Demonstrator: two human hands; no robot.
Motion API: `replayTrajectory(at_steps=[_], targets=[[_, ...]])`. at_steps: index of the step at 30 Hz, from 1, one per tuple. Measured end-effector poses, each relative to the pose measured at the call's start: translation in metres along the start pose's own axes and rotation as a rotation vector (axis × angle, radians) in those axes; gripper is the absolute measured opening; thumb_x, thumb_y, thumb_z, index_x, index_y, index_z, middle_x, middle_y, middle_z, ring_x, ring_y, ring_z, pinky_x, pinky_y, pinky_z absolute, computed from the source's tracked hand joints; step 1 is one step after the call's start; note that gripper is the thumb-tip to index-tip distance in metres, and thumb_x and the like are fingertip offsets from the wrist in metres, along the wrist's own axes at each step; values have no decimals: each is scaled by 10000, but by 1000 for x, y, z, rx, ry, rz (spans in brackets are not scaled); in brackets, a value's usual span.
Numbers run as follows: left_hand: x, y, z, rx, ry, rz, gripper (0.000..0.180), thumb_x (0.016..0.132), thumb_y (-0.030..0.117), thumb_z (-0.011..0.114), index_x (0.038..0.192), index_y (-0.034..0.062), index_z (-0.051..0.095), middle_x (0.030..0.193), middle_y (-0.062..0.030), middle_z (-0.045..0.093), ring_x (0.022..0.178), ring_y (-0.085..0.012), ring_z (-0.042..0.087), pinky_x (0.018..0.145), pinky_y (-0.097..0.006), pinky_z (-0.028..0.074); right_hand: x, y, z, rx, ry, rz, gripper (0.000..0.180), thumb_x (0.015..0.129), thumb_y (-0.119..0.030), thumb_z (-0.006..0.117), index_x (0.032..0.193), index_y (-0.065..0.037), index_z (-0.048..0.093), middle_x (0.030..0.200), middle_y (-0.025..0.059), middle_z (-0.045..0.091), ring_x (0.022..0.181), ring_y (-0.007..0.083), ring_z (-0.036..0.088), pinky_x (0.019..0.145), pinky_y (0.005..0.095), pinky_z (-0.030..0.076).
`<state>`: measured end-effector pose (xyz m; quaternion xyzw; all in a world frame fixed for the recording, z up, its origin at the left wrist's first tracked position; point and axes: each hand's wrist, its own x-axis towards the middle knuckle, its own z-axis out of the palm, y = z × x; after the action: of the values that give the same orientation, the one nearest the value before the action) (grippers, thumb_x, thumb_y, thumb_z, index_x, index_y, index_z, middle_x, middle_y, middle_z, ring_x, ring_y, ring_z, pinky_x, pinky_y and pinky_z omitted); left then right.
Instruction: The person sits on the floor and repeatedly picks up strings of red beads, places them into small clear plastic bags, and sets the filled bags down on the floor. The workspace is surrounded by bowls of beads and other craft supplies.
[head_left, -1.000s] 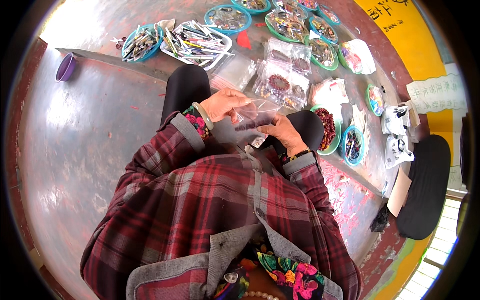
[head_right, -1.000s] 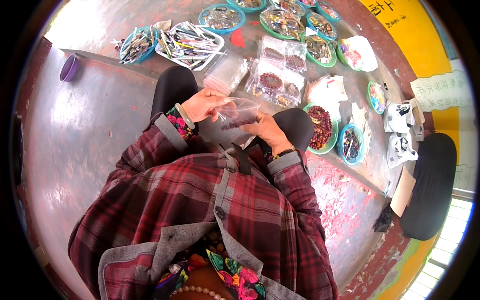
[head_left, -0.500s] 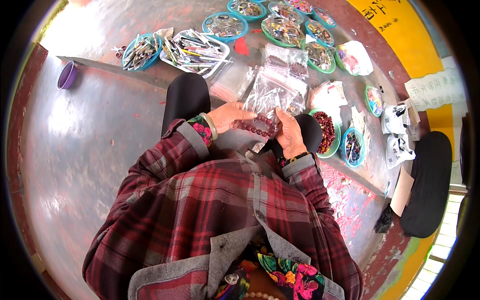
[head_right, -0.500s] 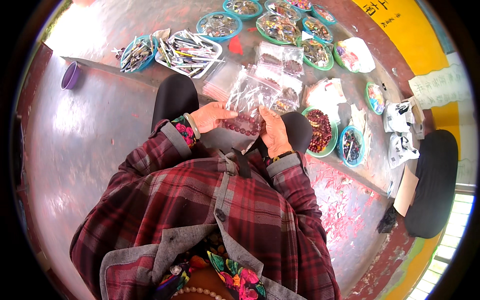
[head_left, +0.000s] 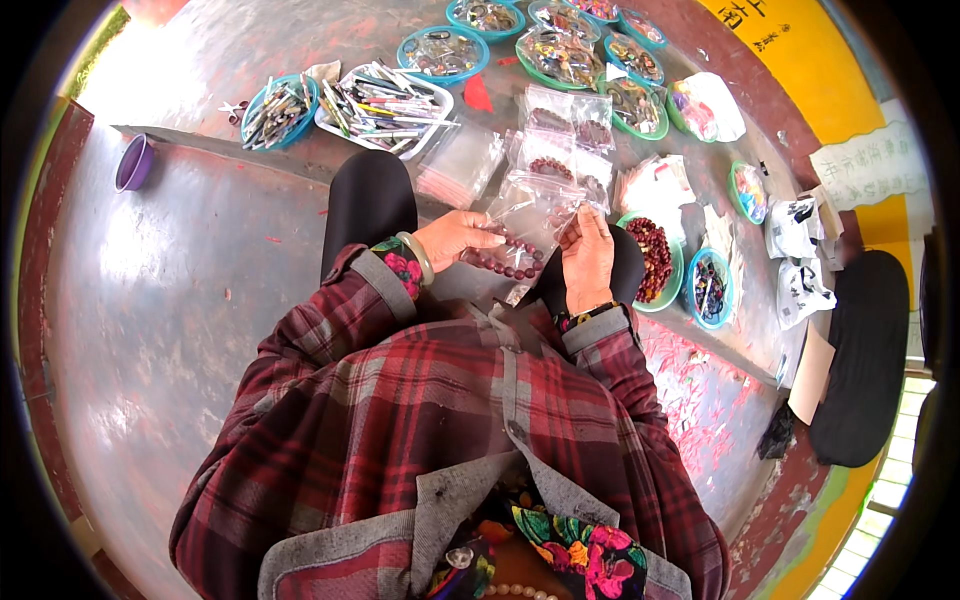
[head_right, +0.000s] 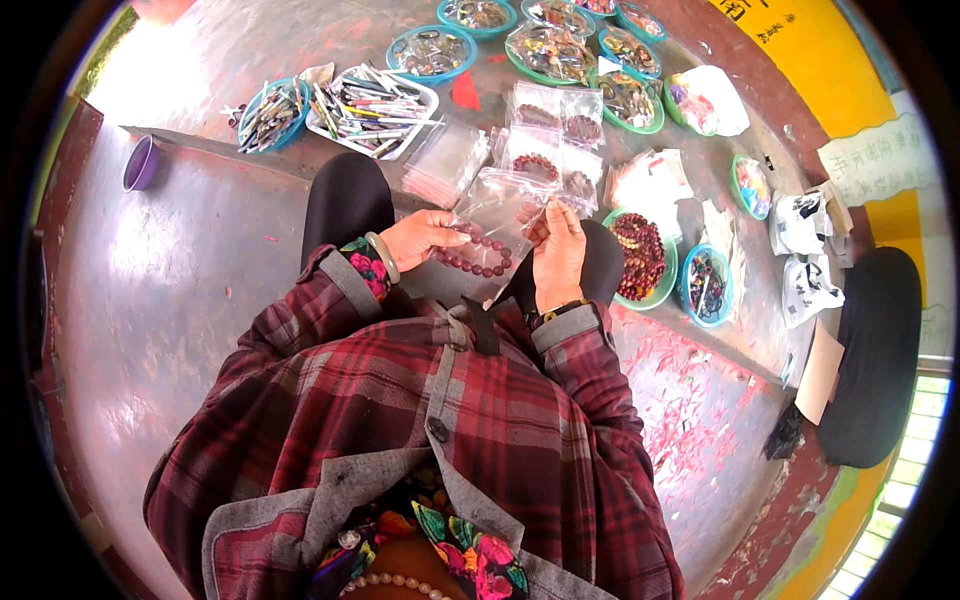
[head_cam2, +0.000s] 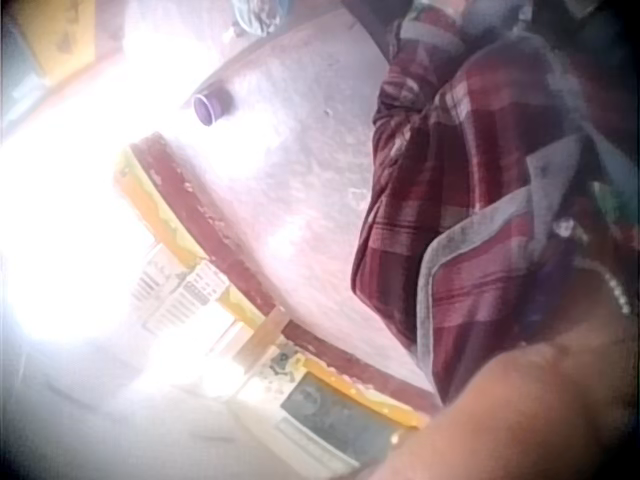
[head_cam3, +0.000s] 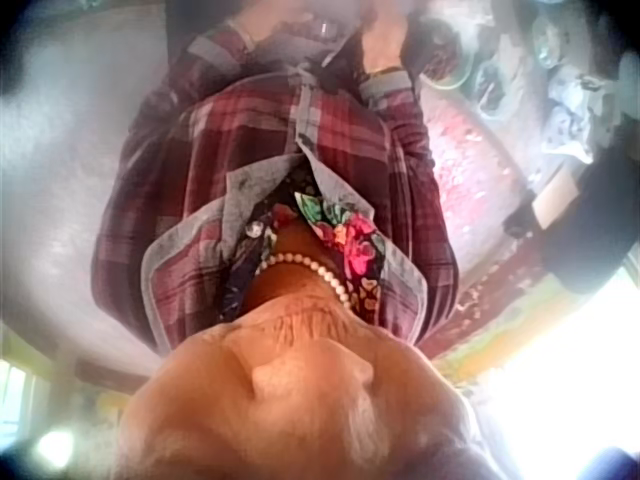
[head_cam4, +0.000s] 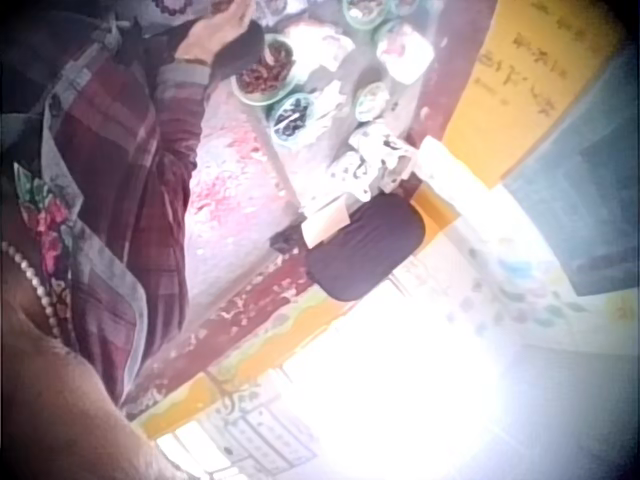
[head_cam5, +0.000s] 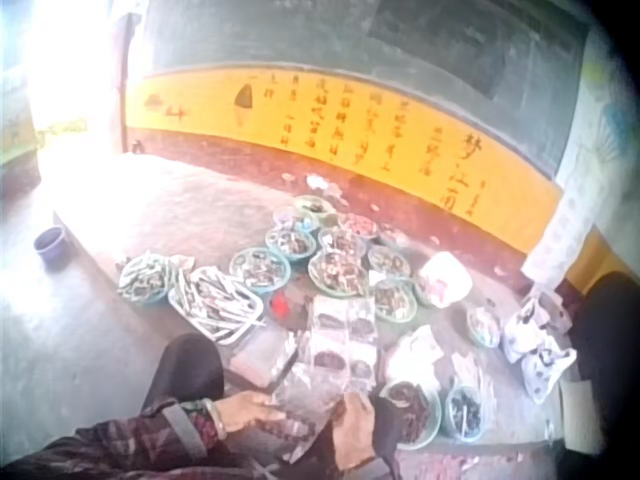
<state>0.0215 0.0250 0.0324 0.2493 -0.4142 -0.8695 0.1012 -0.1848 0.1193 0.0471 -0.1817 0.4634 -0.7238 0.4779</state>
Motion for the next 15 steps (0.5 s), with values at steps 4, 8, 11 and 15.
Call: replayTrajectory(at_steps=[4, 8, 11, 15], targets=[[-6, 6, 7, -215, 5, 93, 292, 881, 110, 539, 1138, -27, 536, 1035, -104, 621, 883, -193, 623, 780, -342, 509, -1, -1, -4, 184, -193, 208, 387, 859, -330, 597, 1099, -31, 540, 1003, 92, 624, 873, 190, 606, 717, 294, 466], [-3, 8, 1, -415, -25, 213, 322, 916, 109, 458, 1209, -22, 474, 1202, -149, 543, 1056, -263, 562, 877, -394, 462, -17, 2, 17, 114, -269, 376, 400, 840, -361, 615, 1100, -63, 554, 1043, 77, 611, 956, 195, 579, 807, 338, 464], [-1, 8, 4, -433, -23, 253, 330, 908, 98, 472, 1217, -17, 465, 1229, -154, 522, 1095, -257, 537, 909, -387, 434, -18, 21, 15, 73, -262, 415, 245, 848, -206, 618, 1058, -84, 586, 1030, 46, 619, 943, 194, 590, 817, 339, 458], [-6, 8, 8, -418, 41, 271, 306, 891, 100, 516, 1178, -5, 503, 1149, -128, 572, 1051, -233, 555, 900, -363, 434, -24, 21, 24, 40, -169, 379, 198, 844, -110, 613, 1038, -76, 600, 989, 45, 634, 891, 183, 608, 782, 323, 463]])
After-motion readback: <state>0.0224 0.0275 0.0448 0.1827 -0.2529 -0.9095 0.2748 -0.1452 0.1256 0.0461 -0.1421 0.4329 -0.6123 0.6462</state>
